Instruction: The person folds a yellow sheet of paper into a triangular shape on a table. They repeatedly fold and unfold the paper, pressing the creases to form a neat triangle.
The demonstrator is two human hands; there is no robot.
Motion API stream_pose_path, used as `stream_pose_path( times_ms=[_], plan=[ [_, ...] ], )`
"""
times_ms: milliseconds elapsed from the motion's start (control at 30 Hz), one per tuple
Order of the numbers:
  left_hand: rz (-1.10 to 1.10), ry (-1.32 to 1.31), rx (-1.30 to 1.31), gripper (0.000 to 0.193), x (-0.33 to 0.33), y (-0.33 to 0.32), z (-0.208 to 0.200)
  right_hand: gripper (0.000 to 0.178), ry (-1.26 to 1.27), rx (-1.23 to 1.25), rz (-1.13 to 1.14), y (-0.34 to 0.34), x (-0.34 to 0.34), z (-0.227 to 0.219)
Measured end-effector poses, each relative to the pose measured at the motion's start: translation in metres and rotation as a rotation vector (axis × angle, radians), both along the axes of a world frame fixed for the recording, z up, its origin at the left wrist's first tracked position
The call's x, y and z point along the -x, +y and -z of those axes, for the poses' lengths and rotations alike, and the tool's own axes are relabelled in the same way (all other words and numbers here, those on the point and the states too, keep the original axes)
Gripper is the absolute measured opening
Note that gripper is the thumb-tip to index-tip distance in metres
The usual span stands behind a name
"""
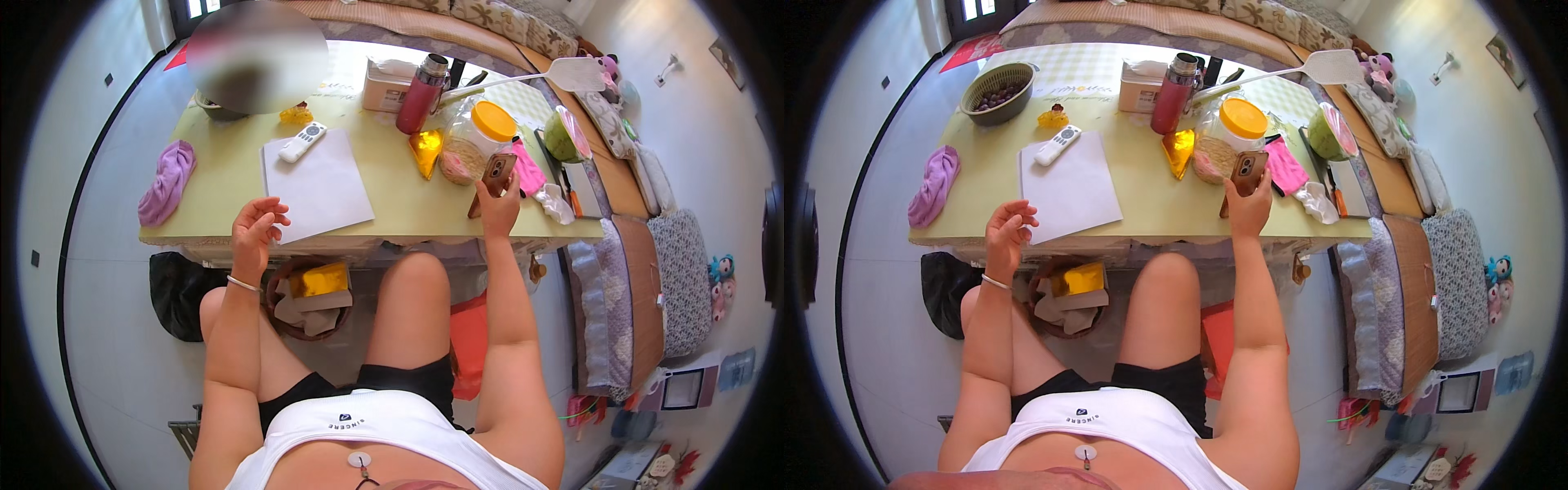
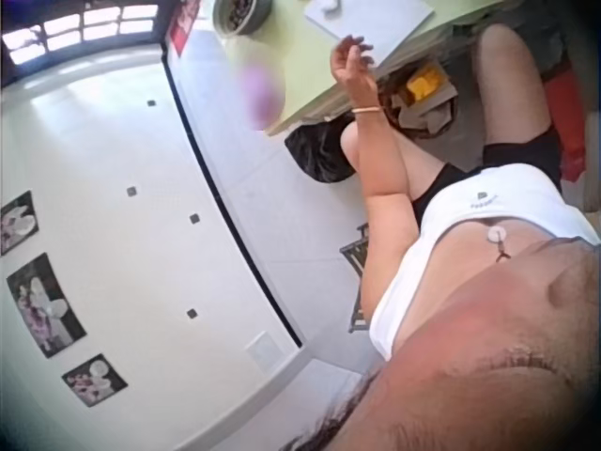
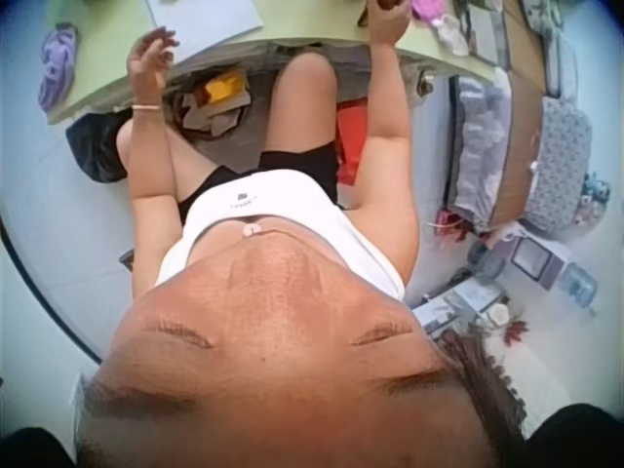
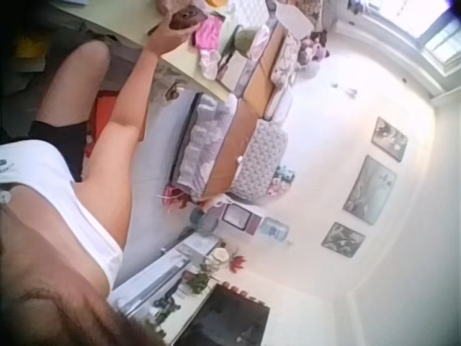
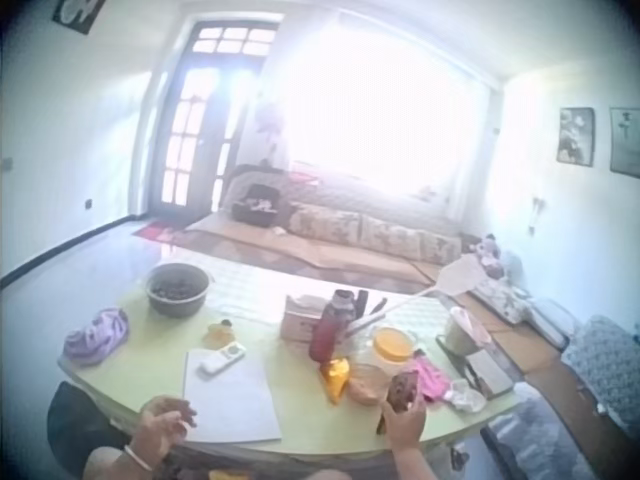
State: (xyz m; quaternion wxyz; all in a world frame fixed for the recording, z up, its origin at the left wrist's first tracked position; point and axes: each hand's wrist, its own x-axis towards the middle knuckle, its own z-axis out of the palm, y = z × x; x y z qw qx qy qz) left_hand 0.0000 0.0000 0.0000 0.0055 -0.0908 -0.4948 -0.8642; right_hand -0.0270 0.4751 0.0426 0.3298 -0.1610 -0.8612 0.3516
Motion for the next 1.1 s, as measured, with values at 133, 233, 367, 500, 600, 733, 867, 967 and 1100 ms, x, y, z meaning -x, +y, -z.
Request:
stream_pose_path(
  times_ms=[133, 233, 367, 500, 600, 733, 867, 967, 1100],
  plan=[
    [-0.01, -0.025, 0.013, 0.028, -0.001, -0.005, -0.004, 0.099, 0.021, -0.056, 0.051, -0.006, 0.001, 0.005],
    [-0.026, -0.038, 0.042, 0.027, -0.001, -0.012, -0.013, 0.1, 0.106, -0.106, 0.044, -0.005, 0.003, 0.022],
    [-0.216, -0.041, 0.243, 0.024, 0.004, -0.015, -0.005, 0.087, 0.293, -0.318, 0.042, -0.008, 0.001, 0.028],
    [-0.43, 0.169, 0.828, 0.028, 0.002, -0.008, -0.011, 0.053, 0.37, -0.399, -0.299, -0.072, -0.013, -0.01],
    [-0.48, 0.529, 1.15, 0.044, 0.004, -0.009, -0.012, 0.044, 0.104, -0.314, -0.649, -0.117, 0.002, -0.012],
    [-0.248, 0.664, 1.346, 0.073, -0.003, -0.005, -0.017, 0.06, -0.25, -0.311, -0.947, -0.177, 0.015, -0.002],
    [-0.175, 0.628, 1.363, 0.073, 0.005, -0.012, -0.002, 0.05, -0.066, -0.399, -0.994, -0.208, 0.02, 0.002],
    [-0.163, 0.585, 1.317, 0.068, 0.005, -0.013, -0.002, 0.032, -0.762, 0.05, -1.155, -0.233, -0.018, -0.04],
    [-0.273, 0.578, 1.203, 0.057, 0.004, -0.01, -0.009, 0.04, -0.895, -0.677, -1.374, -0.255, -0.059, 0.039]
  ],
)
